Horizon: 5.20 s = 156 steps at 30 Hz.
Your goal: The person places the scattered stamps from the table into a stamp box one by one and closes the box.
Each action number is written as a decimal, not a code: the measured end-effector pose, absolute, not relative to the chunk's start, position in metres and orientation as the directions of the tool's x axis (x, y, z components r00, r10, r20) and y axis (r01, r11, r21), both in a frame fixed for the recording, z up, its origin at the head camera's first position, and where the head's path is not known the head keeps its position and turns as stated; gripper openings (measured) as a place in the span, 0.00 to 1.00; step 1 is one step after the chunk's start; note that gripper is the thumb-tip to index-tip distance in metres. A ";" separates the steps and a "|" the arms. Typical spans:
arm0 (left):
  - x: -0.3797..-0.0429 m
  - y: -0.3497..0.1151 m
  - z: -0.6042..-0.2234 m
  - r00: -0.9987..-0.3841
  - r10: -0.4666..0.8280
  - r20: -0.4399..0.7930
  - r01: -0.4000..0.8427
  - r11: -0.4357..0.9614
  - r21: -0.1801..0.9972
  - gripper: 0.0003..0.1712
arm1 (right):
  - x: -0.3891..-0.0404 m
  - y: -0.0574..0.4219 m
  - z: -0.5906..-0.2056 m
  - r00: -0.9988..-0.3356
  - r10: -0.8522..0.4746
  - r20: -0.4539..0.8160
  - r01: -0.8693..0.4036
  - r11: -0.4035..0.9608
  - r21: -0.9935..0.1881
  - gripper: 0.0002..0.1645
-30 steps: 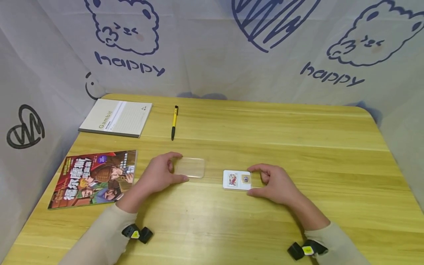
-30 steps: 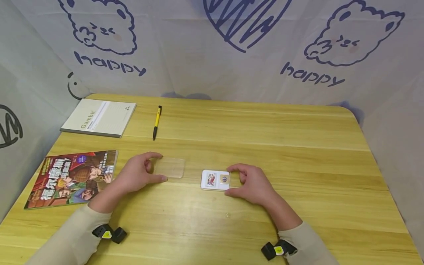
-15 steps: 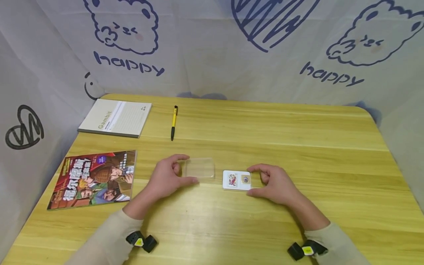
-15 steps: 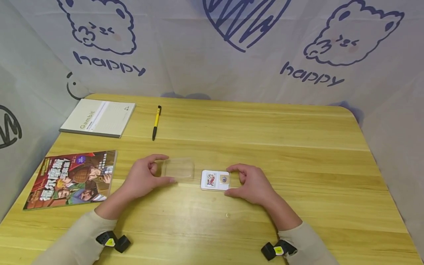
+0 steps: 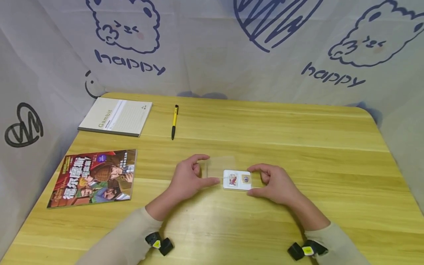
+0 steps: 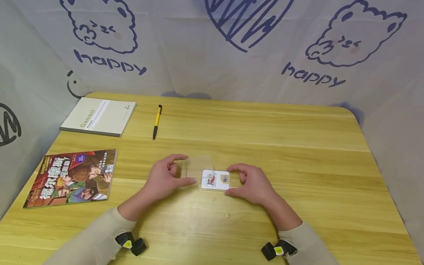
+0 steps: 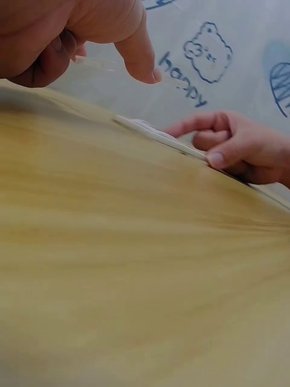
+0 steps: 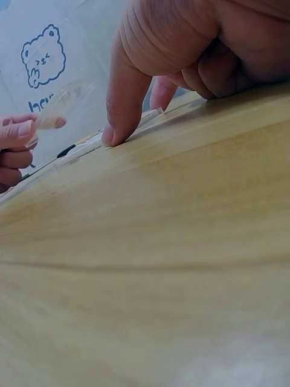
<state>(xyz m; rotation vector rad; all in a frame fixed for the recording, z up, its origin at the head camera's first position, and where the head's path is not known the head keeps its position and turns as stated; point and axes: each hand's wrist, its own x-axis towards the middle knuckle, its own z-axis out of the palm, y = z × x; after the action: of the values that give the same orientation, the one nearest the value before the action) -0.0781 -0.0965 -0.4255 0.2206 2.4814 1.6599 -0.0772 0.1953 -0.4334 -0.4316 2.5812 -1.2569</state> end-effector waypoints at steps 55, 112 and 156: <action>-0.079 -0.053 -0.430 -0.938 0.330 -0.105 0.126 0.608 0.784 0.42 | -0.077 0.196 -0.436 -0.931 -0.356 -0.085 -0.150 0.583 -0.799 0.38; -0.076 -0.051 -0.426 -0.912 0.403 -0.078 0.231 0.661 0.713 0.41 | -0.075 0.199 -0.433 -0.922 -0.368 -0.123 -0.109 0.549 -0.829 0.39; -0.077 -0.053 -0.427 -0.903 0.421 -0.091 0.235 0.658 0.715 0.41 | -0.076 0.199 -0.434 -0.936 -0.328 -0.124 -0.096 0.580 -0.809 0.37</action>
<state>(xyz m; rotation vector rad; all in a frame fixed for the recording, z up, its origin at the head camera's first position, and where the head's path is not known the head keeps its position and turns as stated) -0.0775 -0.0534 -0.4267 0.5296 2.6281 1.0818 -0.0758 0.1985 -0.4345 -0.3504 2.5522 -1.2841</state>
